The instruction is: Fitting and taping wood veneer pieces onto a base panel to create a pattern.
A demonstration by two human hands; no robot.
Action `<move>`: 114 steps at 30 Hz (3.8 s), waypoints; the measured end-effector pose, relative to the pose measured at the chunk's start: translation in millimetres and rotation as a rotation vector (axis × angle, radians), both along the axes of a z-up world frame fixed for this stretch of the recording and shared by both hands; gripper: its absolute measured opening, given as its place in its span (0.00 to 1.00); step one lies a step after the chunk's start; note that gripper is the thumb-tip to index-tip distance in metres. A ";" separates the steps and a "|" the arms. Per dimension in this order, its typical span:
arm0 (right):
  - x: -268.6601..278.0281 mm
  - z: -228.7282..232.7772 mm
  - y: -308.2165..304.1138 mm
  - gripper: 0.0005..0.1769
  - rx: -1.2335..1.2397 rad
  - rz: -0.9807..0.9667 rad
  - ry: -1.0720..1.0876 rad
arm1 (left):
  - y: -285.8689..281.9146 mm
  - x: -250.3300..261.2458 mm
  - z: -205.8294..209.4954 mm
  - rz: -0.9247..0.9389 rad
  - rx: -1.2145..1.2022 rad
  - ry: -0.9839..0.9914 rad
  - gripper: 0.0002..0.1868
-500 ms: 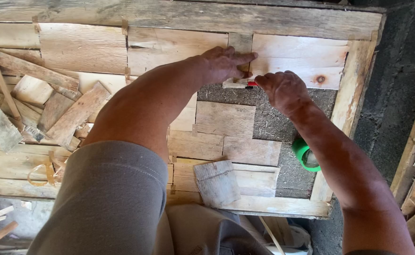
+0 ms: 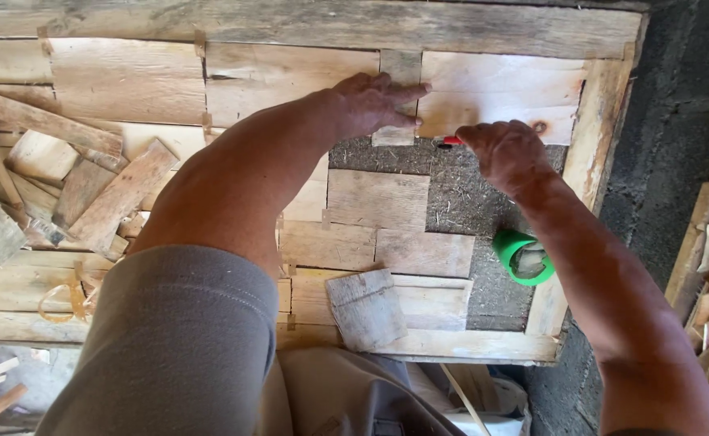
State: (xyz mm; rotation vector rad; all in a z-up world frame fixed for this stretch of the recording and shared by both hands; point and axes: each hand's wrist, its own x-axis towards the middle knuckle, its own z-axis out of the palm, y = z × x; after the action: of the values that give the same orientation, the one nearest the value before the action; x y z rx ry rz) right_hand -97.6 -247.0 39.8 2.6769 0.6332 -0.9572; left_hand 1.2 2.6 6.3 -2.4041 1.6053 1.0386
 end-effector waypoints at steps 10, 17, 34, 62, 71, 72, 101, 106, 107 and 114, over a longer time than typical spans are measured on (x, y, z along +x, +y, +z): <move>-15.7 -25.7 16.2 0.12 0.384 -0.027 -0.225 | -4.9 1.3 8.1 -0.040 0.054 -0.031 0.46; -11.5 -43.7 51.9 0.22 0.429 -0.006 -0.336 | -3.9 -2.2 13.1 0.001 0.034 -0.024 0.44; -0.6 -32.6 52.6 0.29 0.272 0.046 -0.184 | -5.8 -0.8 28.5 0.000 0.085 -0.021 0.54; -27.1 -11.6 -7.7 0.22 0.306 0.108 -0.133 | 0.0 -0.6 4.8 0.078 -0.028 0.036 0.45; -29.4 -49.8 35.4 0.10 0.512 0.025 -0.325 | -3.2 1.5 15.2 0.060 0.054 0.027 0.43; -28.5 -57.9 41.9 0.12 0.516 0.055 -0.374 | -3.3 2.3 15.9 0.091 0.057 0.047 0.42; -128.2 -15.5 151.5 0.21 0.833 -0.708 -0.031 | 0.4 10.2 14.7 0.032 0.059 0.101 0.48; -116.8 -19.7 169.2 0.32 0.664 -1.038 -0.107 | -0.9 12.0 27.1 0.011 0.089 0.106 0.47; -116.0 -27.0 171.8 0.32 0.664 -1.081 -0.107 | -0.3 12.6 25.6 0.020 0.074 0.117 0.45; -105.8 -57.1 185.9 0.35 0.719 -1.099 -0.250 | 1.0 14.3 25.0 -0.003 0.050 0.091 0.48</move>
State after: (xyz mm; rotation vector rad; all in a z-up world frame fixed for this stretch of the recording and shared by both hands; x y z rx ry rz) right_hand -203.3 -61.1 -17.3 3.7369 -0.8289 -0.5651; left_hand 15.5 3.6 31.4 -2.3543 1.5888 1.1900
